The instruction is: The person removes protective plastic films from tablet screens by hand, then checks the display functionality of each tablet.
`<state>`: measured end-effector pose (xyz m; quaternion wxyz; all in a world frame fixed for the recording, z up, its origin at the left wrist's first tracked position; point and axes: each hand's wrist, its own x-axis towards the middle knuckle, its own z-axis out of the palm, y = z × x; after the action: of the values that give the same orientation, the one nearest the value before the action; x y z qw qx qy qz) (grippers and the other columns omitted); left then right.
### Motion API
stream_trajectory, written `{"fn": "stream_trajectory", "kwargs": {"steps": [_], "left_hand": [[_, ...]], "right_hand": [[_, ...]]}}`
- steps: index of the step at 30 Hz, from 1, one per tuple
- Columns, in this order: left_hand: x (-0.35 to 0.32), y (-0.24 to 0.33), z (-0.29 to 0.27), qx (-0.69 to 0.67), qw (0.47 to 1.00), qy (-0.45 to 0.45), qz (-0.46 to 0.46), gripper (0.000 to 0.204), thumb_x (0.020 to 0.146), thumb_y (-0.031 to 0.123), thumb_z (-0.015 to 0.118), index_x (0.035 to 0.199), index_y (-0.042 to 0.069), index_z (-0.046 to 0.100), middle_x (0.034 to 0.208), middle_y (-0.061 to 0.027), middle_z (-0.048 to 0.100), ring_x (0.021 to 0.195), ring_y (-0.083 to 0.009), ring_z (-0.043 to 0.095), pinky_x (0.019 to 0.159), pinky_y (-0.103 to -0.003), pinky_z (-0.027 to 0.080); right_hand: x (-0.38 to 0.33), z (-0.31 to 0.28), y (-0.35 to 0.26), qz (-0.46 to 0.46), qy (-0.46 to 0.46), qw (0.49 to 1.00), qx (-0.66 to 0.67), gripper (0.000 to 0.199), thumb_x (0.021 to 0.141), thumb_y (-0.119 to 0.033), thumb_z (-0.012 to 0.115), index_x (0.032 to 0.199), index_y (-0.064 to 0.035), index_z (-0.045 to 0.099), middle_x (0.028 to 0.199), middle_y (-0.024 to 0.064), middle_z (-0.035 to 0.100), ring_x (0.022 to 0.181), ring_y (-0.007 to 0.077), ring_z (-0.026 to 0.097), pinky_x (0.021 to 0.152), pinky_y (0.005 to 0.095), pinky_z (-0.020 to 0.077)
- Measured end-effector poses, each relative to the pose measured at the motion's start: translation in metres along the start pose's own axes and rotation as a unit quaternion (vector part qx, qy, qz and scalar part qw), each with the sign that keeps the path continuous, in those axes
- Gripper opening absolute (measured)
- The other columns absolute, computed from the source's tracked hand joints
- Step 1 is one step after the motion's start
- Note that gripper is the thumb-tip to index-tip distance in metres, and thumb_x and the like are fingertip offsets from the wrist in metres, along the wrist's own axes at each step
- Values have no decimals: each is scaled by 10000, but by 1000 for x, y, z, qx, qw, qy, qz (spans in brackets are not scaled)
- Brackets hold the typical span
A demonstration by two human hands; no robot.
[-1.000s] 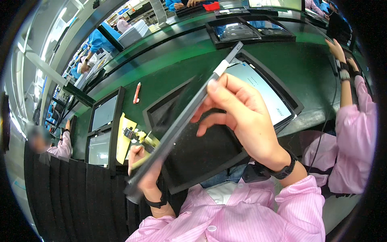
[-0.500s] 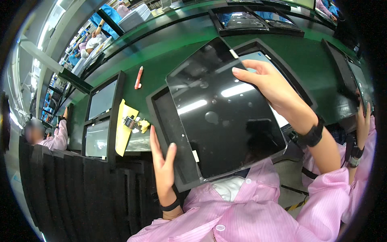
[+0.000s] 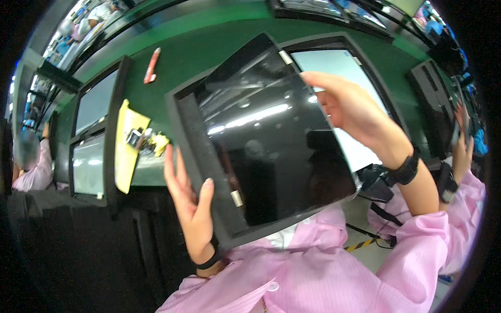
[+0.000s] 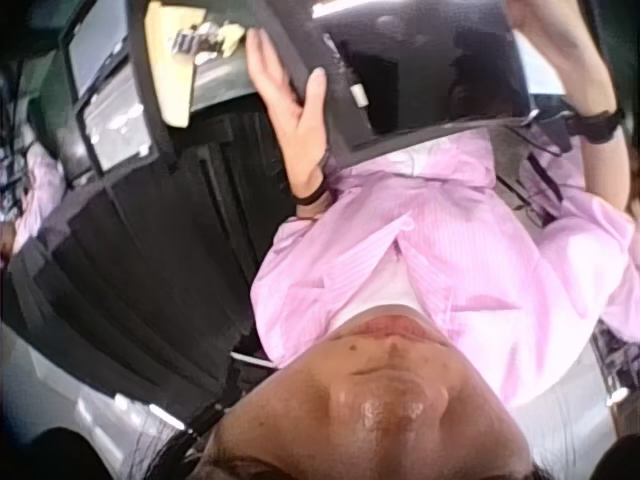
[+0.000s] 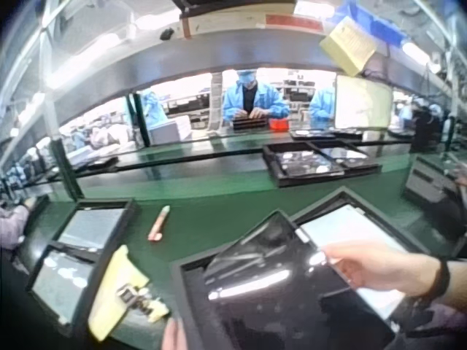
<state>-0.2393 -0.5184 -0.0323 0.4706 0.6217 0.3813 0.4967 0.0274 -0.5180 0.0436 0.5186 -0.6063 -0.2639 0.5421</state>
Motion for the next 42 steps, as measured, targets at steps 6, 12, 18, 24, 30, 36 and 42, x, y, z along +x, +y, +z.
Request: {"fn": "stream_trajectory", "kwargs": {"steps": [6, 12, 18, 24, 30, 36, 42], "left_hand": [[-4, -3, 1, -36, 998, 20, -37, 780, 799, -100, 469, 1457, 68, 84, 1457, -201, 256, 1275, -220, 368, 1029, -308, 296], [-1, -1, 5, -57, 997, 25, -53, 741, 791, -103, 455, 1426, -5, 87, 1483, -216, 175, 1351, -267, 253, 1073, -352, 222], [5, 0, 6, -32, 998, 26, -53, 731, 791, -91, 451, 1424, -13, 94, 1484, -211, 179, 1348, -270, 264, 1077, -360, 212], [31, -1, 2, 20, 1000, -21, 1, 708, 773, -104, 421, 1419, -28, 141, 1488, -186, 184, 1383, -275, 190, 1091, -363, 187], [48, -3, 8, -57, 997, -35, -38, 698, 774, -109, 413, 1422, -4, 176, 1474, -170, 237, 1364, -250, 243, 1079, -334, 214], [33, 19, 1, 184, 981, -41, 47, 498, 794, -55, 463, 1290, -28, 431, 1391, -178, 391, 1344, -281, 293, 1090, -378, 195], [14, 59, 44, 144, 942, -281, 115, 416, 738, 35, 638, 1150, 1, 588, 1287, -206, 493, 1267, -394, 390, 1021, -509, 292]], "right_hand": [[-12, 11, -14, -11, -87, 993, -77, 280, 935, -283, 490, 1119, -80, 546, 766, -43, 542, 624, 18, 508, 493, 159, 427], [-7, 0, -8, -38, -101, 989, -99, 314, 936, -316, 496, 1143, -86, 548, 775, -44, 538, 653, 1, 512, 517, 146, 432], [-6, -3, -8, -58, -39, 930, -362, 363, 936, -274, 497, 1179, -7, 531, 769, -1, 555, 631, 67, 540, 520, 207, 456], [7, 11, 3, -260, -44, 732, -628, 342, 904, -201, 536, 1120, 64, 531, 565, 167, 562, 488, 276, 567, 503, 349, 458], [-13, 12, -18, -303, -31, 562, -769, 300, 874, -234, 575, 995, 39, 601, 575, 153, 574, 540, 309, 590, 500, 371, 462], [-67, -28, -45, -272, 167, 684, -655, 224, 834, -94, 578, 1035, -28, 653, 866, 82, 671, 722, 123, 617, 529, 218, 433], [-103, -58, 9, -288, 50, 733, -614, 653, 620, -324, 793, 1180, -76, 567, 1252, 127, 523, 1224, 379, 419, 1006, 474, 328]]}}
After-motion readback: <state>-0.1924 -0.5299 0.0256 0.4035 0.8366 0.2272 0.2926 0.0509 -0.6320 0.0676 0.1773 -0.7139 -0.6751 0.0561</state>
